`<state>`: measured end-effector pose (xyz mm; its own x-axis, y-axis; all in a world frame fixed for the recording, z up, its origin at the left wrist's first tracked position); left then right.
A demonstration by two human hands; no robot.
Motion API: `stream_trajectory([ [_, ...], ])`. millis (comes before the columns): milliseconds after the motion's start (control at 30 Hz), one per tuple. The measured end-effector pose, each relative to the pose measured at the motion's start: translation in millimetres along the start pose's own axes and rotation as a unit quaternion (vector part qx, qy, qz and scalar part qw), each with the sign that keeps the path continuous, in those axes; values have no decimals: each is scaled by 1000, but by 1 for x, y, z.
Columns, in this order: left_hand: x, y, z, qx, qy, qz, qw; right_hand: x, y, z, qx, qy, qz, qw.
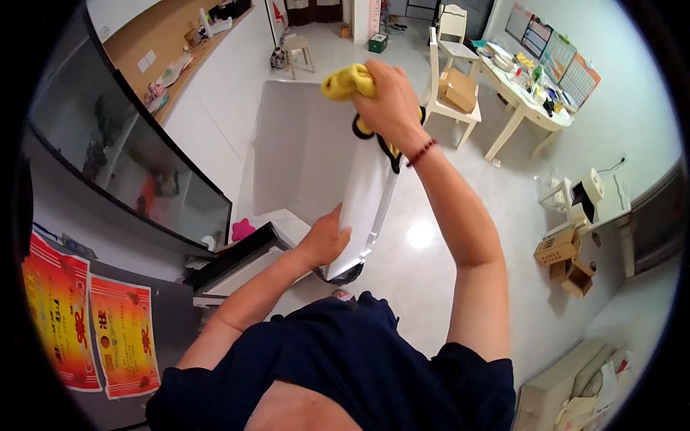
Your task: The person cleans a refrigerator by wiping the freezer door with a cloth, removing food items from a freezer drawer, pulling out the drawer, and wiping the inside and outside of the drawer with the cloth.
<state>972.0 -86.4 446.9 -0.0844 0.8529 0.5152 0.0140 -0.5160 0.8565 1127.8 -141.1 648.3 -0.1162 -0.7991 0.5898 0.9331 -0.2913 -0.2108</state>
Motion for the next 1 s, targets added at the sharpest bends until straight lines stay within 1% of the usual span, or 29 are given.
stream_trajectory([
  [33,-2,-1,-2,-10,11,11,1000,7,-4,-5,9,13,1,1000],
  [100,-5,-1,-6,2,10,27,1000,19,-13,-16,22,41,3,999],
  [133,-4,1,-5,7,8,37,999,29,-22,-19,47,72,-6,996],
  [200,-2,7,-4,-11,9,29,999,49,-41,-24,91,133,-22,987],
  [300,5,16,-2,-29,11,26,999,72,-58,-22,119,176,-29,977],
  [333,7,22,-1,-35,11,26,999,76,-60,-20,118,173,-28,977],
  [433,2,25,5,52,-58,23,997,90,-80,-15,136,173,-37,975],
  [467,2,35,6,-8,-59,-25,998,93,-86,-15,161,180,-55,969],
  [533,11,58,4,-129,-58,-119,983,100,-103,-18,200,183,-71,960],
  [567,22,53,17,-76,-135,-305,940,103,-113,-22,218,183,-79,955],
  [600,45,64,31,-19,-206,-478,853,102,-124,-26,245,169,-85,951],
  [633,84,88,36,-150,-193,-543,803,97,-134,-32,264,154,-85,948],
  [667,114,94,47,-148,-156,-635,742,87,-144,-42,290,134,-79,944],
  [700,140,110,51,-133,-130,-687,702,75,-152,-54,319,115,-73,938],
  [733,142,87,61,-36,-28,-685,727,65,-156,-62,314,99,-68,942],
  [767,141,59,64,62,75,-668,738,55,-159,-70,309,83,-63,945],
  [800,131,43,65,87,71,-667,736,45,-157,-79,304,68,-53,949],
  [833,125,38,60,106,64,-671,731,33,-156,-95,298,32,-61,952],
  [900,115,25,49,154,45,-676,719,19,-160,-111,267,-27,0,963],
  [933,105,16,51,173,-10,-693,700,9,-158,-120,225,-90,52,969],
  [967,100,14,49,168,-25,-697,697,-4,-155,-131,195,-163,66,965],
  [1000,94,15,45,163,-41,-702,692,-13,-153,-137,180,-197,77,961],
])
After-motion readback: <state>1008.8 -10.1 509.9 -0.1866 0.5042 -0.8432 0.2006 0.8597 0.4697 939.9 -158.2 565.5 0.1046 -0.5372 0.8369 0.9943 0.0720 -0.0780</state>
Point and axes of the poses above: each hand's wrist, its own z-axis towards the middle knuckle, its own x-axis out of the back of the hand, y = z × x, the point moved 8 cm from there along z, towards the middle knuckle, and after that the axes turned 15 degrees about x, right-handed, at the moved point
